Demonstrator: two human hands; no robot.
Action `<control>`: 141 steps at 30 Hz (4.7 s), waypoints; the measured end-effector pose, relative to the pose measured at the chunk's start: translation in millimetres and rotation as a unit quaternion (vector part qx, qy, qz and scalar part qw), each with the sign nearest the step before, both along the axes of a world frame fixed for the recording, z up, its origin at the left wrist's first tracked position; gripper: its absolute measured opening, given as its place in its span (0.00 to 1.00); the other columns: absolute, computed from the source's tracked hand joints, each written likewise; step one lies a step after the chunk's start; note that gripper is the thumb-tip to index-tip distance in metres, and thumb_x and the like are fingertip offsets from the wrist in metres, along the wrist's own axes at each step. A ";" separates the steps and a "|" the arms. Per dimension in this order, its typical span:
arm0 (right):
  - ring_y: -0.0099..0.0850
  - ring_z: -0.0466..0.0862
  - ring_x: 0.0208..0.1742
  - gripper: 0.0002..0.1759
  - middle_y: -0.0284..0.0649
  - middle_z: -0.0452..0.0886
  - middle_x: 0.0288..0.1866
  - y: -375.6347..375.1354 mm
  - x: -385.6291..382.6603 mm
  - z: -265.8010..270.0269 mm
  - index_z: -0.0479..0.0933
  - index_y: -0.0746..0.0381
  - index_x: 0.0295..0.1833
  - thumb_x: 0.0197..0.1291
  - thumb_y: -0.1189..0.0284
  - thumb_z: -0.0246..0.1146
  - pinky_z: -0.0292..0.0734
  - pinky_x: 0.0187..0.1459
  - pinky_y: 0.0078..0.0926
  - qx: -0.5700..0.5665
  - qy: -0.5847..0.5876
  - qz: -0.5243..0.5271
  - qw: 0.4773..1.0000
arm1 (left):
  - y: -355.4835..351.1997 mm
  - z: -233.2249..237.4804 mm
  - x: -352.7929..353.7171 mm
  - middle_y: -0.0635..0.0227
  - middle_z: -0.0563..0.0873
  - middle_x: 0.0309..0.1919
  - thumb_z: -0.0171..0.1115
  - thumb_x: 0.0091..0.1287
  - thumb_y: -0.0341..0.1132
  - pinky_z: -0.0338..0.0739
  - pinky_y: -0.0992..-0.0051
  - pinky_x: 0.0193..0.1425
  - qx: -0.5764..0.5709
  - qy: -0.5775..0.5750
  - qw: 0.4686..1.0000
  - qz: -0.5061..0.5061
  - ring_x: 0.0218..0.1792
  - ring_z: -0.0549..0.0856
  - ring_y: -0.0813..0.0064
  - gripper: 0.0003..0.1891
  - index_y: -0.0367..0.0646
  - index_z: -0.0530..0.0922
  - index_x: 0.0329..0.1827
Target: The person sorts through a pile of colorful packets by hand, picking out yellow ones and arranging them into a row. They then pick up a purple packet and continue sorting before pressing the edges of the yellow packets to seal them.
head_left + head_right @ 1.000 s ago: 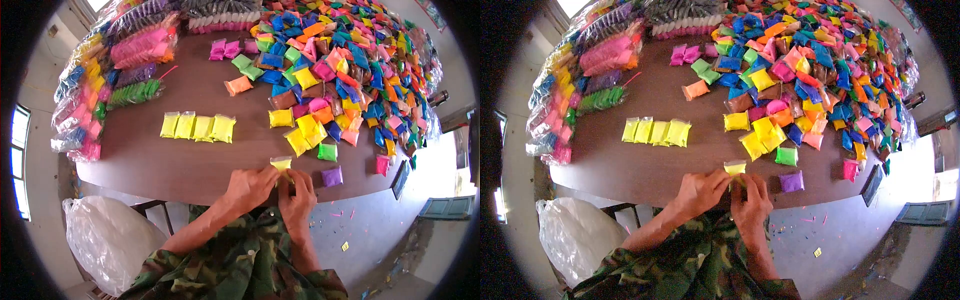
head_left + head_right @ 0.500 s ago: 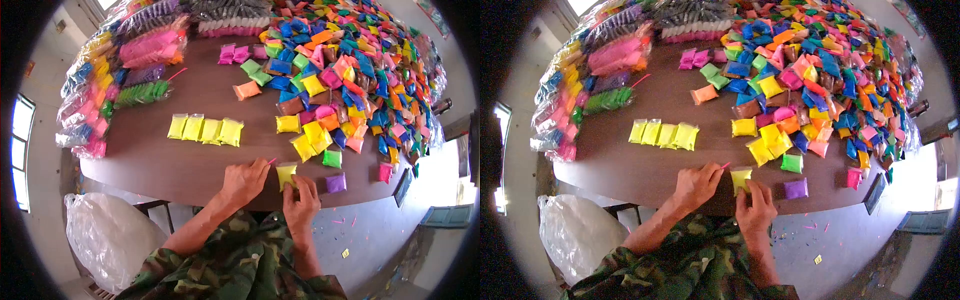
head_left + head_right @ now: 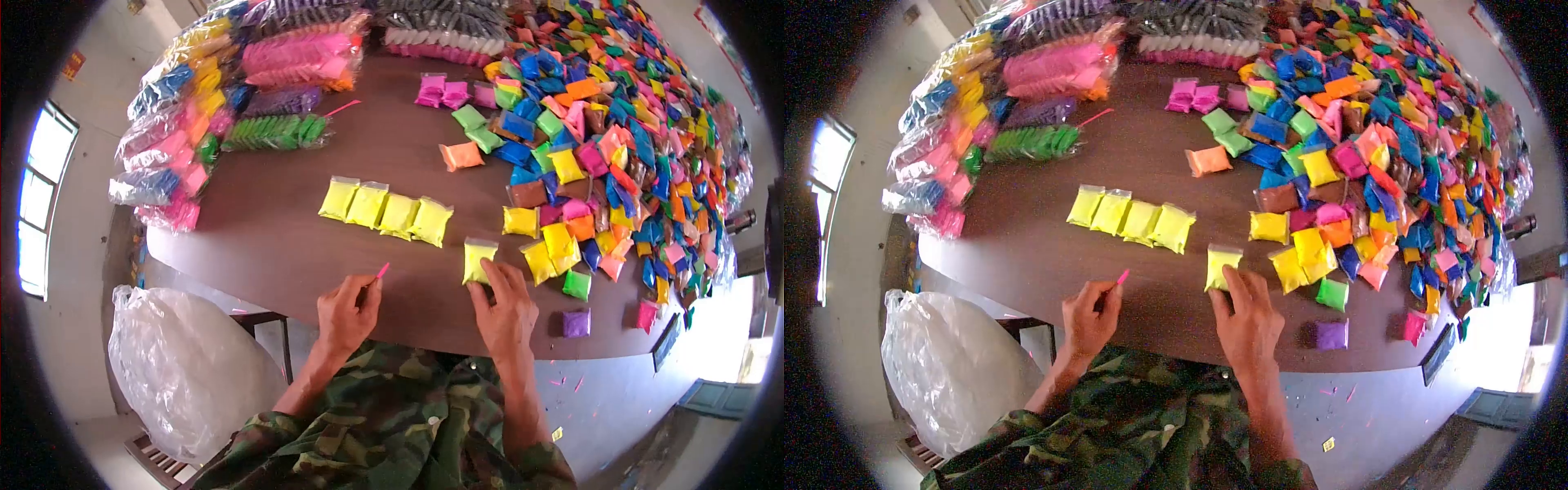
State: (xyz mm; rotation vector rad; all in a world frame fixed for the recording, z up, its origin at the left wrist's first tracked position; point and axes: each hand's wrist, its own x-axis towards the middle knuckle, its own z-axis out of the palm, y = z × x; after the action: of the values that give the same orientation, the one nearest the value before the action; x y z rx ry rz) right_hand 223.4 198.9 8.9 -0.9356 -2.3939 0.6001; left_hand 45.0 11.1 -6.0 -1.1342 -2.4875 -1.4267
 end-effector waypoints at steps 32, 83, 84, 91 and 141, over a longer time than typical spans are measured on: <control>0.47 0.69 0.82 0.23 0.40 0.78 0.76 202.0 -21.7 41.8 0.88 0.53 0.61 0.64 0.55 0.73 0.58 0.79 0.69 0.298 -0.109 0.054 0.947 | -0.5 -2.2 0.4 0.57 0.87 0.27 0.74 0.72 0.27 0.80 0.66 0.33 -0.039 0.032 0.999 -0.014 0.25 0.87 0.61 0.04 0.38 0.85 0.43; 0.44 0.94 0.54 0.37 0.54 0.87 0.68 348.6 116.7 115.9 0.73 0.52 0.83 0.70 0.69 0.71 0.88 0.55 0.45 0.114 0.051 -0.213 0.969 | -1.0 -5.4 -1.3 0.54 0.87 0.30 0.69 0.76 0.28 0.79 0.61 0.34 -0.108 0.038 0.993 0.008 0.27 0.86 0.55 0.03 0.37 0.84 0.45; 0.45 0.94 0.54 0.35 0.54 0.88 0.67 348.6 120.6 109.9 0.74 0.53 0.82 0.70 0.68 0.71 0.88 0.55 0.45 0.126 0.037 -0.200 0.971 | -0.9 -4.4 -1.3 0.54 0.87 0.30 0.69 0.76 0.28 0.79 0.61 0.35 -0.107 0.049 0.993 0.008 0.28 0.86 0.54 0.03 0.37 0.84 0.45; 0.52 0.83 0.72 0.31 0.51 0.82 0.73 310.8 112.8 100.9 0.84 0.61 0.69 0.67 0.54 0.73 0.76 0.72 0.52 0.180 -0.109 -0.160 0.964 | 0.1 -7.8 -2.4 0.52 0.89 0.32 0.70 0.75 0.27 0.82 0.60 0.37 -0.084 0.050 0.995 0.002 0.30 0.88 0.51 0.03 0.38 0.84 0.45; 0.47 0.83 0.73 0.29 0.46 0.85 0.71 474.7 65.4 100.4 0.83 0.53 0.71 0.63 0.66 0.71 0.79 0.72 0.48 0.311 -0.104 -0.223 0.918 | -5.4 -8.3 -1.7 0.54 0.88 0.29 0.70 0.72 0.26 0.82 0.61 0.33 -0.151 0.045 0.987 0.042 0.26 0.89 0.54 0.03 0.38 0.83 0.43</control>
State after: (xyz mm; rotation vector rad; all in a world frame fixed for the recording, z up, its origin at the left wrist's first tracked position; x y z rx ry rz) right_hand 288.7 673.6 109.2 -1.2172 -2.1963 -0.4330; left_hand 43.3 5.7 -14.3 -1.0921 -2.7137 -0.9775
